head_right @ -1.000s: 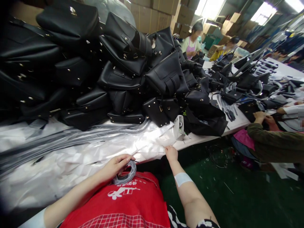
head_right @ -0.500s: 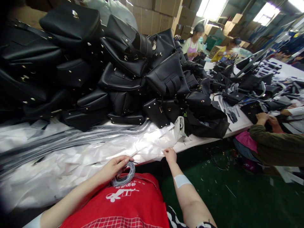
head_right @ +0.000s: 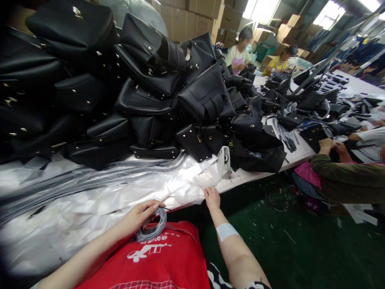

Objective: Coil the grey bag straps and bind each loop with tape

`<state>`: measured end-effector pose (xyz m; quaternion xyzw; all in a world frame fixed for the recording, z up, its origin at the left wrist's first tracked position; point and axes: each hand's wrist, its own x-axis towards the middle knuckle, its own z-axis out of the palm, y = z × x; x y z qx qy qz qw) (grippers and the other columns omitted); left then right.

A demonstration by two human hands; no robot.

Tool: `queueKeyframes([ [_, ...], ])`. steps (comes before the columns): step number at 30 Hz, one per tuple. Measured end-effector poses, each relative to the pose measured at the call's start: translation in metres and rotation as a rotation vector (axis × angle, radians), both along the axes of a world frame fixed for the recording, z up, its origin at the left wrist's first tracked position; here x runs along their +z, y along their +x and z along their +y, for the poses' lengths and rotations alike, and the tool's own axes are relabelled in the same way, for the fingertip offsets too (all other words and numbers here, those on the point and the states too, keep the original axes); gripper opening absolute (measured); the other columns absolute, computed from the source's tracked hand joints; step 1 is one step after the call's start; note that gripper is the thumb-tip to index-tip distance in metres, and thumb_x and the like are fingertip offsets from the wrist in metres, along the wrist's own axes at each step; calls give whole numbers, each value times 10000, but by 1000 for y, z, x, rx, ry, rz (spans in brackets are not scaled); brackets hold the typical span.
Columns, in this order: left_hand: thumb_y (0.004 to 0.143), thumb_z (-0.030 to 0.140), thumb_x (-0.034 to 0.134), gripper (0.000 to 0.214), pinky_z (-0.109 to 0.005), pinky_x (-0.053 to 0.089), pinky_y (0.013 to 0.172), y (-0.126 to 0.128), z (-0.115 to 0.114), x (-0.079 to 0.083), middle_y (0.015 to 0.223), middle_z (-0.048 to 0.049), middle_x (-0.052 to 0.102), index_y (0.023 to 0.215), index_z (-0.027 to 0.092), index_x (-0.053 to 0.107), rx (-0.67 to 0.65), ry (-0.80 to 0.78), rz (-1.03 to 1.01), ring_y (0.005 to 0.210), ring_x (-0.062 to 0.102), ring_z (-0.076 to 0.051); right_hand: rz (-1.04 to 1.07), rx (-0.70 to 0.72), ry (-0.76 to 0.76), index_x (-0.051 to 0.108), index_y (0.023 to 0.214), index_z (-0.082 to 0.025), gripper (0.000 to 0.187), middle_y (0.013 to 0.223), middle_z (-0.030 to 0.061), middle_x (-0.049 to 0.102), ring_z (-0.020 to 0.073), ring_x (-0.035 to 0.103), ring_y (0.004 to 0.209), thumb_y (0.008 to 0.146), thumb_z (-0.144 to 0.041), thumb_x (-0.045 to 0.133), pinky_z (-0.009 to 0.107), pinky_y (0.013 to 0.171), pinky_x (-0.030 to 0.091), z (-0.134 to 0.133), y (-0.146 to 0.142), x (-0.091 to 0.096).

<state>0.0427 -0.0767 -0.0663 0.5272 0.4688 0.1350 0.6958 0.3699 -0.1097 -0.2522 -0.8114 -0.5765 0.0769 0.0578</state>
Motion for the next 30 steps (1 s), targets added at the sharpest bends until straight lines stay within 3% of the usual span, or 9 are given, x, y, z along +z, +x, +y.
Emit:
queueKeyframes([
  [8, 719, 683, 532, 638, -208, 261, 413, 4, 0, 3, 596, 34, 530, 1004, 122, 640, 1, 25, 5, 418, 345, -73, -44, 20, -54, 678, 940, -216, 254, 960, 54, 639, 169, 569, 904, 950, -314, 443, 246, 748, 384, 4, 1, 11],
  [17, 769, 574, 528, 499, -213, 288, 435, 3, -3, 8, 660, 1, 600, 971, 140, 670, 16, 84, 31, 459, 378, -90, -110, -24, -118, 602, 961, -159, 200, 972, 101, 632, 200, 582, 921, 951, -271, 436, 275, 757, 391, 25, -3, 23],
  [22, 757, 606, 524, 551, -207, 276, 428, -2, -4, 6, 636, 17, 550, 993, 126, 659, 5, 77, 4, 458, 376, -84, -90, -19, -161, 599, 1049, -155, 254, 990, 142, 656, 228, 606, 925, 965, -241, 375, 301, 745, 400, 36, 12, 58],
  [26, 780, 583, 521, 541, -198, 277, 414, -2, -6, 0, 630, 26, 522, 1024, 116, 644, 6, 58, -27, 441, 356, -71, 11, 46, -234, 591, 1158, -174, 301, 842, 94, 697, 198, 641, 761, 865, -196, 527, 269, 662, 412, 35, 20, 93],
  [30, 793, 579, 523, 541, -198, 297, 422, -1, -8, -7, 602, 24, 508, 1023, 109, 660, -1, 77, -79, 453, 386, -76, 344, 66, -305, 665, 1062, -172, 293, 694, 46, 695, 158, 617, 551, 837, -262, 500, 255, 566, 446, 19, 18, 135],
])
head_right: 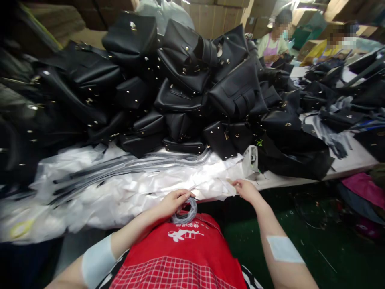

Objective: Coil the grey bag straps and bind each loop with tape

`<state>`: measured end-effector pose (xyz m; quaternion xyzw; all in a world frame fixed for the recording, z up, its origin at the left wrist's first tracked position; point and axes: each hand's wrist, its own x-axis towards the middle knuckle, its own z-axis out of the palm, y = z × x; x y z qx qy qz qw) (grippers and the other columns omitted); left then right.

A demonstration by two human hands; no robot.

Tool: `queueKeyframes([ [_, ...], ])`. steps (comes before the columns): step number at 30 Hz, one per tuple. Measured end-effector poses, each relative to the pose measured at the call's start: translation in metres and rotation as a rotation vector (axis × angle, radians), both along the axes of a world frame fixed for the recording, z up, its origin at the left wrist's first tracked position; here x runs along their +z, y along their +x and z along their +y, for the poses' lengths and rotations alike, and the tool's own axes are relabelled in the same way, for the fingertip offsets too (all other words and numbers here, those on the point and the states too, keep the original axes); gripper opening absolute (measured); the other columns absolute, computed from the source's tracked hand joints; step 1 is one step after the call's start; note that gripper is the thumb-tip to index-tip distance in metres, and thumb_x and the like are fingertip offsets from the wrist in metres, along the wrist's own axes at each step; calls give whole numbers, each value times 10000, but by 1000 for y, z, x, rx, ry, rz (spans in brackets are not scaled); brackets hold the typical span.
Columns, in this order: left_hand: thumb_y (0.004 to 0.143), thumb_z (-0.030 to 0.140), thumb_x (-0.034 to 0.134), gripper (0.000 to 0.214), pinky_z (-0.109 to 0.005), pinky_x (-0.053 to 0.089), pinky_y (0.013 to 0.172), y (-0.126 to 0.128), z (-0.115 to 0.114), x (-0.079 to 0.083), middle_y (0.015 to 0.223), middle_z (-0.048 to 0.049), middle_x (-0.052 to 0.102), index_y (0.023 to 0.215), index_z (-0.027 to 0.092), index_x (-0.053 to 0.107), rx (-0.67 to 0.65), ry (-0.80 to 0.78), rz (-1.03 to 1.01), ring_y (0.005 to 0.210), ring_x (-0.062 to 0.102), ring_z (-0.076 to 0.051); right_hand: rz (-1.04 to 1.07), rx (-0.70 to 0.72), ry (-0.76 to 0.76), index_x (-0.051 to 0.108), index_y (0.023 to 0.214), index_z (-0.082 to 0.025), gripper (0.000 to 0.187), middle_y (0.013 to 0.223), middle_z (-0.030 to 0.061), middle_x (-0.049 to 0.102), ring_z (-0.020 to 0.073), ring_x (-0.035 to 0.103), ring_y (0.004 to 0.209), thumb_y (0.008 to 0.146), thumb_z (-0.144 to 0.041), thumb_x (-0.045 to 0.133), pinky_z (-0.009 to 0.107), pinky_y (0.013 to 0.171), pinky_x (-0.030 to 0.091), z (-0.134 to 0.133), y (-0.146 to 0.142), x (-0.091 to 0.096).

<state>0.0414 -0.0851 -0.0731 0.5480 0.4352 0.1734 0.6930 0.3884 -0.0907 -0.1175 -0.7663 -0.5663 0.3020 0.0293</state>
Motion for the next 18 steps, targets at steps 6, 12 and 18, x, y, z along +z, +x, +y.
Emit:
queueKeyframes([
  [6, 828, 585, 489, 560, -208, 294, 429, -2, 1, -1, 601, 17, 508, 1042, 101, 672, 12, -4, -76, 441, 368, -70, 974, 23, 28, 548, 1308, -243, 610, 1312, 138, 569, 292, 524, 1222, 733, -427, 631, 421, 957, 451, -44, -32, 81],
  [12, 856, 559, 449, 549, -208, 310, 442, -6, 2, 4, 643, -2, 547, 1072, 97, 653, -1, -13, -106, 456, 394, -77, 1055, -100, 412, 725, 939, -205, 216, 737, 95, 722, 206, 681, 650, 811, -368, 663, 301, 559, 541, -72, -124, 113],
  [18, 850, 559, 447, 532, -208, 349, 467, -12, 2, 4, 642, -3, 578, 1022, 109, 673, 25, 64, -84, 477, 426, -90, 791, 115, 766, 743, 912, -210, 152, 668, 26, 657, 132, 597, 584, 872, -232, 598, 251, 539, 488, -66, -169, 109],
])
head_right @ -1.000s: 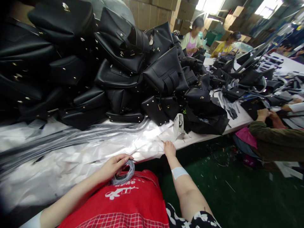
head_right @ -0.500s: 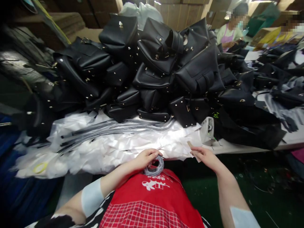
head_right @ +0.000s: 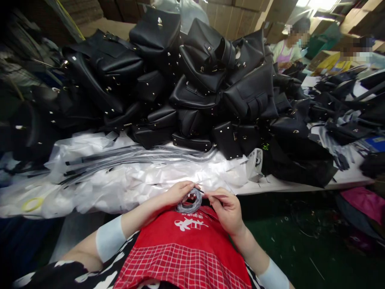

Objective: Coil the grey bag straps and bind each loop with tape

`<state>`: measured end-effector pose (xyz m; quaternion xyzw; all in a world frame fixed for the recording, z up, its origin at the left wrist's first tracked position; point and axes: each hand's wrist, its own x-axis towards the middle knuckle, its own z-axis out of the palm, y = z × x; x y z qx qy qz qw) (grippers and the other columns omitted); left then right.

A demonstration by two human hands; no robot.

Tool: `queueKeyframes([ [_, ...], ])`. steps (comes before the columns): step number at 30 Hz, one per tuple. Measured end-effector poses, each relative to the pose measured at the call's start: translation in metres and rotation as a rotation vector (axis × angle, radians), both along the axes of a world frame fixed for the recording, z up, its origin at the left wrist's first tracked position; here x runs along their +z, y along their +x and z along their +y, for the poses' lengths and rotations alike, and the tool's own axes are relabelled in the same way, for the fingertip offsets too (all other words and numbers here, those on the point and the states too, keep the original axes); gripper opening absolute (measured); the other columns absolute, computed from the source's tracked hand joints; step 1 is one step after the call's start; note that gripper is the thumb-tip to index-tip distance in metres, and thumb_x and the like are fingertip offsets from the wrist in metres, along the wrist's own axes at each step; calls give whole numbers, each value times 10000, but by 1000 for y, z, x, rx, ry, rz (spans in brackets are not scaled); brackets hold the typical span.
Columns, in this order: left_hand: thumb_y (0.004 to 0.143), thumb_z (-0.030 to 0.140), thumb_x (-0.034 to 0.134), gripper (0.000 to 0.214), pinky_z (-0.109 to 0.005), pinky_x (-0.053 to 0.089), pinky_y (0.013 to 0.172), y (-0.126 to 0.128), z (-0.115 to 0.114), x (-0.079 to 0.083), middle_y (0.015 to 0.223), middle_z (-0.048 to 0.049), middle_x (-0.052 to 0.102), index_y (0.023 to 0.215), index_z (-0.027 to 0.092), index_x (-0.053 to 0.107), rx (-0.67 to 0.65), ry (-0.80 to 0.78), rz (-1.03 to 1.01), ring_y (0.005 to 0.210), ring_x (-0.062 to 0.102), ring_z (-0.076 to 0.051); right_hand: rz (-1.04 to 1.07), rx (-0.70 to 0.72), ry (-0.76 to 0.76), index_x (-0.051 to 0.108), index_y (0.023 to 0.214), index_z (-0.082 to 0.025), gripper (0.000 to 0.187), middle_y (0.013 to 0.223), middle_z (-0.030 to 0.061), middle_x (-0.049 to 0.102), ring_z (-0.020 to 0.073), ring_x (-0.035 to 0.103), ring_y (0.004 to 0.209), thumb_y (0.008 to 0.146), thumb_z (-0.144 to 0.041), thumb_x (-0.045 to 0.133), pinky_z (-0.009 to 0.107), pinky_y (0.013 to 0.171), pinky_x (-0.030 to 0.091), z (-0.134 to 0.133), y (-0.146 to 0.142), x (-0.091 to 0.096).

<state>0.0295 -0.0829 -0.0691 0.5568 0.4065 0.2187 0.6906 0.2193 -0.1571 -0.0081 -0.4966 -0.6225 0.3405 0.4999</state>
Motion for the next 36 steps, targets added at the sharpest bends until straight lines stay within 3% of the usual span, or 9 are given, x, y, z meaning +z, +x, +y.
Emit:
queueKeyframes([
  [4, 865, 536, 414, 515, -213, 346, 420, -4, -3, 3, 644, 4, 599, 1067, 131, 662, 15, 16, 68, 399, 387, -80, -274, -7, 147, 720, 943, -208, 149, 764, 38, 697, 147, 622, 650, 857, -173, 604, 272, 612, 491, 3, -8, -1],
  [8, 872, 478, 422, 446, -214, 378, 432, -7, -7, 6, 819, -37, 673, 1031, 143, 669, 57, 83, 92, 425, 459, -82, -589, 53, 287, 693, 918, -195, 111, 748, 28, 705, 145, 624, 641, 834, -171, 624, 268, 634, 457, 3, -20, -6],
  [13, 885, 471, 394, 475, -245, 452, 522, -10, -9, 7, 627, -18, 645, 1090, 129, 653, 10, 96, 65, 517, 580, -150, -740, 58, 131, 655, 771, -192, 129, 668, 9, 666, 141, 602, 614, 864, -232, 575, 262, 609, 405, 4, -36, -13],
  [17, 867, 411, 448, 379, -276, 480, 771, -11, -8, 14, 867, -71, 716, 904, 136, 706, 26, 255, 20, 848, 640, -202, -589, 10, -17, 679, 768, -201, 139, 719, 15, 655, 139, 582, 670, 841, -303, 619, 246, 627, 407, 15, -35, -15],
  [25, 866, 319, 469, 308, -228, 418, 659, -10, -15, 28, 703, -19, 653, 714, 150, 678, -47, 485, 95, 672, 571, -142, 18, -46, -459, 589, 640, -165, 364, 546, -34, 528, 94, 429, 496, 666, -499, 731, 221, 481, 331, 47, -18, -37],
  [28, 861, 290, 480, 291, -220, 413, 648, -7, -17, 27, 699, -16, 651, 701, 149, 678, -29, 496, 113, 673, 575, -138, 81, -49, -618, 575, 579, -163, 470, 486, -30, 495, 89, 402, 454, 746, -601, 596, 221, 462, 308, 50, -15, -46],
  [31, 858, 256, 491, 266, -221, 419, 668, -6, -19, 27, 704, -11, 655, 708, 153, 686, -37, 531, 73, 689, 583, -136, 210, 87, -777, 605, 587, -156, 475, 517, -9, 546, 98, 440, 483, 774, -589, 556, 221, 489, 342, 45, -19, -51],
  [33, 857, 230, 499, 245, -224, 428, 694, -5, -20, 29, 724, -10, 665, 724, 160, 693, -41, 550, 38, 706, 593, -135, 350, 158, -782, 622, 617, -154, 371, 561, -10, 579, 102, 469, 529, 719, -509, 652, 226, 541, 378, 41, -25, -51],
  [36, 863, 213, 507, 223, -237, 439, 757, -6, -22, 34, 780, -20, 677, 778, 175, 710, -38, 606, 3, 768, 604, -141, 463, 62, -724, 621, 620, -150, 295, 548, -24, 568, 100, 463, 530, 636, -423, 732, 221, 541, 366, 38, -34, -47],
])
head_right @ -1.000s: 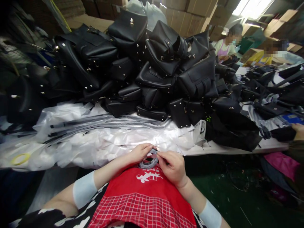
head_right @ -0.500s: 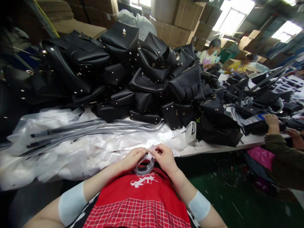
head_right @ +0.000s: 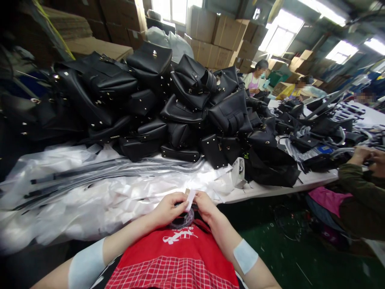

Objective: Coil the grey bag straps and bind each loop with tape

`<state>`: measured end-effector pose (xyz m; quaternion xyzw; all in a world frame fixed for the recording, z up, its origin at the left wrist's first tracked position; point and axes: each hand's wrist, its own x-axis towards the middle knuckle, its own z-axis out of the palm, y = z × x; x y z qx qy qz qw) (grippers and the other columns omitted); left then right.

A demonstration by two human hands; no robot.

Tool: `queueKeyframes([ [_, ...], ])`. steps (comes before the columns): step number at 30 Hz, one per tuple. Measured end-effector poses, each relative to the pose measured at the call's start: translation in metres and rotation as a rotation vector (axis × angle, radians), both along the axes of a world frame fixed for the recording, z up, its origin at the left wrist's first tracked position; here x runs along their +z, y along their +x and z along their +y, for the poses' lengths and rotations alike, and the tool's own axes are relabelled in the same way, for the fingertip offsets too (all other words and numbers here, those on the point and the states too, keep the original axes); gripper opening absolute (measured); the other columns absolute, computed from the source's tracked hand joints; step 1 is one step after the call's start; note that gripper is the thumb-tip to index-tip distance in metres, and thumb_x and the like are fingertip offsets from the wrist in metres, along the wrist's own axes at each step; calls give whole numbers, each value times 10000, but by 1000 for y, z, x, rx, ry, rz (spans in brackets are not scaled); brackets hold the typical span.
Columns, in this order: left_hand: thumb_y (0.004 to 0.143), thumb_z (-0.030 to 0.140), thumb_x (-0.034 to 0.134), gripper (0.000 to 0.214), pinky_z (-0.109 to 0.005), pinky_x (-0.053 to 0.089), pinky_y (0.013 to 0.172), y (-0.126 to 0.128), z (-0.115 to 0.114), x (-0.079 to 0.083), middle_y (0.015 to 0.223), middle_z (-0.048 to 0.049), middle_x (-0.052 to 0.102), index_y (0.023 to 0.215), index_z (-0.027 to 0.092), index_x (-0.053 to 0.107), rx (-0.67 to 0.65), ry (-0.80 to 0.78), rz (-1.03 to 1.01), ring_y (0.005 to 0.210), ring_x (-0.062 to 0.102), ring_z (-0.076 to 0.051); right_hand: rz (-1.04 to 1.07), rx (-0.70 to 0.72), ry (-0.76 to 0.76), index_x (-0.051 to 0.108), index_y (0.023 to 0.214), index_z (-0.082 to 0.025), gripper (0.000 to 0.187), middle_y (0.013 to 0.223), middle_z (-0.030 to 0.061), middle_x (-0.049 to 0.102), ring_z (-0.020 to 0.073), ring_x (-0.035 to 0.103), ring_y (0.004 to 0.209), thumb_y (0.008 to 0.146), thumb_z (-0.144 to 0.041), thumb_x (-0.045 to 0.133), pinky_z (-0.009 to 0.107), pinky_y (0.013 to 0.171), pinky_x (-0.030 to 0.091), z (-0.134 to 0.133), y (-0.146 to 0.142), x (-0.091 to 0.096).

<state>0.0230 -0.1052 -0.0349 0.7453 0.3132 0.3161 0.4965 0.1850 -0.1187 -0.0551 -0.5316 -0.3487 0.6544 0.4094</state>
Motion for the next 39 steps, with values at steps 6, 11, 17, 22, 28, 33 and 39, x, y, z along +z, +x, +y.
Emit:
queueKeyframes([
  [6, 858, 275, 521, 221, -288, 436, 867, -1, -1, 7, 1005, -77, 584, 805, 185, 716, 223, 81, 14, 949, 574, -175, -288, -110, 301, 625, 616, -149, 265, 597, -16, 561, 111, 469, 585, 725, -388, 659, 226, 567, 369, 1, 0, 19],
  [11, 838, 269, 515, 221, -282, 421, 720, 1, 5, -3, 737, -31, 613, 716, 180, 677, 218, -1, 132, 747, 569, -167, -319, 53, 281, 590, 615, -150, 304, 593, -18, 518, 112, 450, 580, 766, -414, 607, 229, 561, 368, 1, 6, 22],
  [17, 796, 297, 577, 117, -275, 425, 715, -1, 2, -7, 773, -17, 622, 782, 184, 601, 268, -37, 67, 746, 572, -162, -270, 196, 340, 632, 687, -150, 362, 738, 27, 595, 144, 518, 690, 837, -461, 523, 266, 663, 435, -1, 14, 28],
  [22, 748, 258, 615, 191, -265, 432, 705, -1, -1, -7, 809, 5, 575, 871, 200, 481, 276, -36, 10, 747, 556, -144, -326, 198, 266, 699, 756, -141, 284, 753, 29, 652, 154, 581, 717, 740, -424, 683, 262, 665, 465, -1, 16, 29],
  [28, 722, 252, 623, 229, -271, 431, 697, -2, -3, -1, 821, -6, 586, 889, 200, 474, 232, -13, 55, 745, 556, -151, -269, 226, 189, 729, 758, -133, 210, 697, 25, 690, 138, 606, 634, 710, -338, 728, 265, 652, 479, 1, 16, 30],
  [33, 787, 361, 559, 193, -288, 440, 657, -5, 7, -2, 754, -30, 637, 843, 177, 562, 102, -208, 153, 691, 582, -170, -697, 252, 553, 746, 927, -197, 214, 850, 58, 706, 177, 640, 800, 820, -183, 561, 316, 765, 507, -9, 13, 37],
  [39, 671, 348, 665, 316, -240, 442, 563, -6, 25, 1, 704, -2, 630, 910, 151, 604, -61, -817, -191, 566, 555, -123, -1062, 412, 842, 369, 1425, -186, 615, 1294, 134, 511, 241, 472, 1187, 824, -155, 496, 414, 1015, 429, -34, 9, 45],
])
